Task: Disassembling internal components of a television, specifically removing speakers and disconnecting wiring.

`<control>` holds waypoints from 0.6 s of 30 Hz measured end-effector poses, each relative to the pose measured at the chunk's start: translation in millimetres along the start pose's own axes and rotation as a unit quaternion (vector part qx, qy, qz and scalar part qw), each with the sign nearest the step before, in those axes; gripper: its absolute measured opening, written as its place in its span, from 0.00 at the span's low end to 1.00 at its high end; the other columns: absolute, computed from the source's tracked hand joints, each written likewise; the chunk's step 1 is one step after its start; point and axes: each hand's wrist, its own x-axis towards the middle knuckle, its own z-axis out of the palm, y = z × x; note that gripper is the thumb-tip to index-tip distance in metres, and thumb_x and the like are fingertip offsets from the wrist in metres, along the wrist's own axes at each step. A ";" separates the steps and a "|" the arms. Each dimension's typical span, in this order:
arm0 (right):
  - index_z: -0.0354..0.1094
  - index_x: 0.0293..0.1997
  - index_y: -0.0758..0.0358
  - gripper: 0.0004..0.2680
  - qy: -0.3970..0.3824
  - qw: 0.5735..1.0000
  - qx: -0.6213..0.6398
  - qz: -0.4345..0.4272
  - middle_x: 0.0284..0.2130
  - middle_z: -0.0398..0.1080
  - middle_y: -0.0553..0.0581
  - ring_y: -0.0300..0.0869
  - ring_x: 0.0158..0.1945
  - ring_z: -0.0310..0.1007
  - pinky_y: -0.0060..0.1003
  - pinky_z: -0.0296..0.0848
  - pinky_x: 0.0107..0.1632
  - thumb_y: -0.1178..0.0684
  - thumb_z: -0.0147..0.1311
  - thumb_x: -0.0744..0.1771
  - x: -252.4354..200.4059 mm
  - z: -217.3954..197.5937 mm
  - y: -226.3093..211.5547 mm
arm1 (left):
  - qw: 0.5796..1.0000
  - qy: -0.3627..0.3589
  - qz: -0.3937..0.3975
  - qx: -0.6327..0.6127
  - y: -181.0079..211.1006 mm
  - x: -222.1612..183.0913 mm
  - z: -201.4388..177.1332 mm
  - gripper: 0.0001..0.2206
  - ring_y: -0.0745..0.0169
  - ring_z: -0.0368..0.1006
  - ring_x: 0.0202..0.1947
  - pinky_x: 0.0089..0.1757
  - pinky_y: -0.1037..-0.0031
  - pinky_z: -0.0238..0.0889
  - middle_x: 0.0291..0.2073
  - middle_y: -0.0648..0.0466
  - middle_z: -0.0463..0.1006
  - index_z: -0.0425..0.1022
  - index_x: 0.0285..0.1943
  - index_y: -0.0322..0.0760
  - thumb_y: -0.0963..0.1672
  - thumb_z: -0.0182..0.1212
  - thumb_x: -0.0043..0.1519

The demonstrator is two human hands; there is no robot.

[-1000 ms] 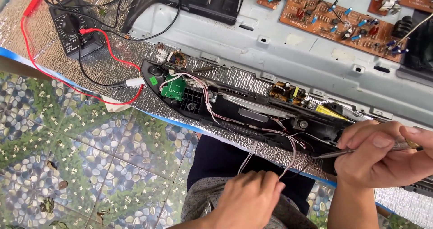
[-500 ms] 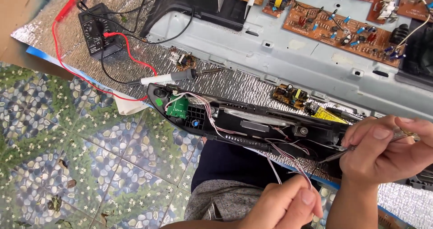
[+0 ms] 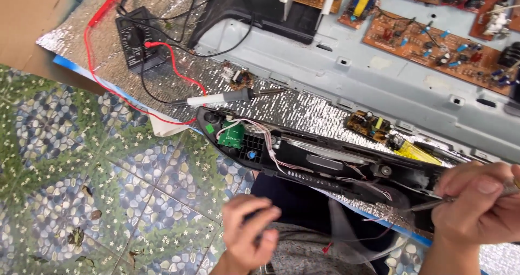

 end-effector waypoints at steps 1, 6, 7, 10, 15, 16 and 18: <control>0.50 0.76 0.61 0.13 -0.002 1.000 0.004 -0.001 0.26 0.54 0.59 0.38 0.21 0.50 0.33 0.62 0.29 0.62 0.32 0.79 -1.1 1.8 -3.6 | 1.000 0.003 0.000 0.004 -6.7 4.2 -0.9 0.12 0.54 0.71 0.45 0.51 0.59 0.70 0.45 0.49 0.77 0.82 0.42 0.37 0.47 0.57 0.62; 0.46 0.32 0.67 0.19 0.023 0.994 -0.039 0.096 0.22 0.51 0.60 0.44 0.25 0.54 0.36 0.59 0.34 0.53 0.29 0.81 -7.5 3.5 -10.8 | 0.979 0.025 -0.191 0.067 -25.5 38.0 -4.9 0.37 0.41 0.59 0.65 0.62 0.54 0.55 0.68 0.36 0.62 0.49 0.75 0.26 0.48 0.62 0.60; 0.46 0.32 0.67 0.19 0.019 0.995 -0.038 0.095 0.22 0.51 0.60 0.44 0.25 0.54 0.36 0.59 0.34 0.53 0.29 0.81 -9.0 1.8 -8.9 | 0.979 0.028 -0.193 0.067 -29.4 37.2 -0.4 0.37 0.41 0.59 0.65 0.62 0.54 0.55 0.68 0.36 0.62 0.49 0.75 0.26 0.48 0.62 0.60; 0.48 0.35 0.70 0.17 0.021 0.995 -0.045 0.086 0.23 0.52 0.62 0.46 0.27 0.55 0.39 0.61 0.38 0.56 0.29 0.82 -12.9 -1.8 -4.1 | 0.984 0.029 -0.123 0.125 -36.0 44.2 9.4 0.35 0.39 0.61 0.62 0.63 0.50 0.47 0.62 0.36 0.68 0.57 0.69 0.20 0.49 0.66 0.59; 0.48 0.38 0.71 0.17 0.050 0.984 -0.117 0.127 0.28 0.56 0.66 0.48 0.31 0.57 0.40 0.64 0.46 0.56 0.27 0.84 5.0 22.0 -46.8 | 0.975 -0.005 -0.095 0.202 -39.1 85.7 14.1 0.34 0.47 0.63 0.61 0.64 0.46 0.32 0.57 0.45 0.76 0.64 0.67 0.22 0.50 0.68 0.59; 0.48 0.38 0.71 0.17 0.050 0.984 -0.116 0.123 0.28 0.56 0.66 0.48 0.31 0.57 0.40 0.64 0.46 0.56 0.27 0.84 2.7 15.6 -40.1 | 0.975 0.000 -0.095 0.201 -39.6 91.7 15.1 0.34 0.47 0.63 0.61 0.64 0.46 0.32 0.57 0.45 0.76 0.64 0.67 0.22 0.50 0.68 0.59; 0.48 0.42 0.72 0.15 0.028 0.985 -0.139 0.101 0.29 0.55 0.65 0.51 0.33 0.59 0.43 0.65 0.47 0.57 0.25 0.84 -4.9 6.8 -26.7 | 0.972 -0.005 -0.088 0.216 -41.1 103.3 11.9 0.35 0.51 0.63 0.61 0.63 0.47 0.32 0.56 0.49 0.76 0.67 0.67 0.26 0.54 0.69 0.57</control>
